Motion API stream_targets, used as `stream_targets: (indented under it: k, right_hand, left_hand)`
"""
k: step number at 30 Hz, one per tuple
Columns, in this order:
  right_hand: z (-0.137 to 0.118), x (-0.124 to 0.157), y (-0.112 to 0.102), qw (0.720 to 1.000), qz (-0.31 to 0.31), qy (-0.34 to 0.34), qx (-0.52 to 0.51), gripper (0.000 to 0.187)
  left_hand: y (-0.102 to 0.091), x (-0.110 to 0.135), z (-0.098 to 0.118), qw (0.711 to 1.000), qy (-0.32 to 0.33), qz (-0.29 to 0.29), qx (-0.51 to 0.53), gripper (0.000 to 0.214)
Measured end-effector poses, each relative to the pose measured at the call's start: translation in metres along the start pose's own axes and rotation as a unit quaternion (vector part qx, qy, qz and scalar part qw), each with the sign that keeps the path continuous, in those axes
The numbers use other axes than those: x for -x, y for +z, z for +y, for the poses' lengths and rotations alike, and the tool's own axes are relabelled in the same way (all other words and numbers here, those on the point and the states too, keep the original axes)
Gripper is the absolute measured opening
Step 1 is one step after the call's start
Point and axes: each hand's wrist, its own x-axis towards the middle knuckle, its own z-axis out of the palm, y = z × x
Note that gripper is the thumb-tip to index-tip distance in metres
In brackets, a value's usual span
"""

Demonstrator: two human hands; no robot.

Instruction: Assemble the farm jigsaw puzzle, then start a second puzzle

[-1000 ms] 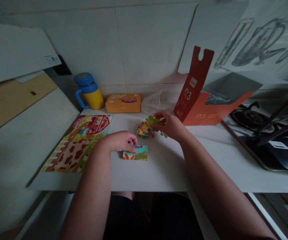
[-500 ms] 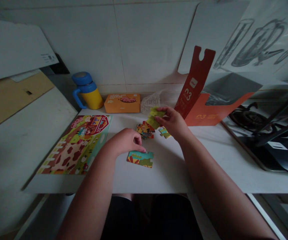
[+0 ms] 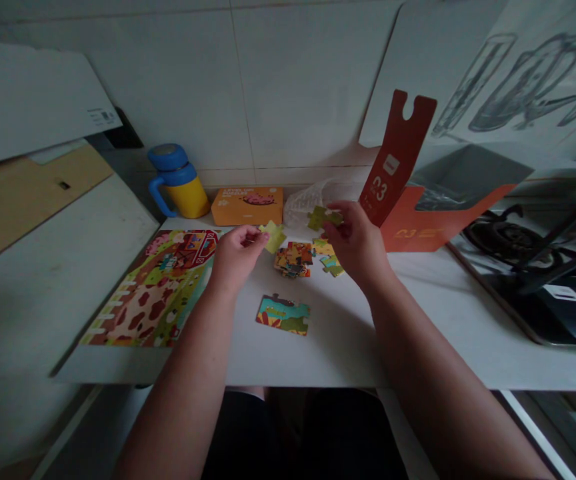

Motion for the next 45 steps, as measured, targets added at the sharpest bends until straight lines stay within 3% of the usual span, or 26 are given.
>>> stream_targets:
  k: [2, 4, 6, 9, 13, 16, 18, 19, 21, 23, 25, 28, 31, 33, 36, 45]
  right_hand:
    - [-0.003, -0.002, -0.015, 0.992, 0.015, -0.019, 0.127, 0.05]
    - [-0.006, -0.003, -0.026, 0.974, -0.002, -0.032, 0.225, 0.037]
    - [-0.009, -0.002, -0.033, 0.956, -0.021, -0.035, 0.291, 0.02]
    - [-0.01, 0.003, -0.037, 0.929, -0.05, -0.004, 0.368, 0.014]
    - [0.0, 0.011, -0.04, 0.881, -0.115, 0.086, 0.45, 0.021]
    - [0.014, 0.014, -0.038, 0.853, -0.157, 0.138, 0.478, 0.025]
    - [0.025, 0.016, -0.034, 0.848, -0.192, 0.134, 0.476, 0.017]
    - [0.03, 0.016, -0.031, 0.849, -0.211, 0.123, 0.47, 0.015]
    - [0.037, 0.016, -0.026, 0.852, -0.238, 0.103, 0.454, 0.031]
    - [0.039, 0.015, -0.022, 0.859, -0.239, 0.089, 0.444, 0.04]
    - [0.034, 0.012, -0.017, 0.879, -0.21, 0.054, 0.424, 0.033]
    - [0.021, 0.008, -0.006, 0.938, -0.163, -0.048, 0.303, 0.022]
    - [0.01, 0.009, 0.009, 0.961, -0.184, -0.121, 0.166, 0.04]
    - [0.007, 0.011, 0.016, 0.958, -0.218, -0.126, 0.138, 0.047]
    - [0.006, 0.012, 0.021, 0.956, -0.238, -0.107, 0.135, 0.04]
    - [0.012, 0.004, 0.017, 0.98, -0.168, -0.041, 0.095, 0.046]
  left_hand:
    - [-0.009, -0.004, -0.002, 0.991, 0.027, 0.063, -0.119, 0.017]
    - [-0.015, -0.005, -0.003, 0.969, 0.036, 0.08, -0.231, 0.007]
    - [-0.016, -0.005, -0.007, 0.95, 0.039, 0.061, -0.304, 0.007]
    - [-0.014, -0.005, -0.015, 0.935, 0.038, 0.019, -0.351, 0.019]
    - [-0.012, -0.006, -0.027, 0.923, 0.031, -0.035, -0.382, 0.029]
    - [-0.012, -0.005, -0.028, 0.913, 0.017, -0.056, -0.405, 0.023]
    - [-0.011, -0.005, -0.023, 0.913, 0.012, -0.055, -0.404, 0.017]
    - [-0.01, -0.004, -0.02, 0.92, 0.016, -0.055, -0.387, 0.015]
    - [-0.008, -0.002, -0.013, 0.947, 0.034, -0.069, -0.313, 0.013]
    - [-0.003, 0.001, -0.008, 0.966, 0.065, -0.104, -0.229, 0.025]
    - [0.003, 0.005, -0.005, 0.967, 0.097, -0.141, -0.187, 0.048]
    - [0.014, 0.009, -0.004, 0.956, 0.13, -0.181, -0.189, 0.073]
    - [0.022, 0.011, -0.005, 0.95, 0.154, -0.195, -0.189, 0.063]
    - [0.023, 0.01, -0.005, 0.949, 0.169, -0.19, -0.186, 0.051]
    - [0.023, 0.009, -0.006, 0.95, 0.176, -0.186, -0.181, 0.045]
    - [0.022, 0.009, -0.005, 0.957, 0.156, -0.185, -0.163, 0.048]
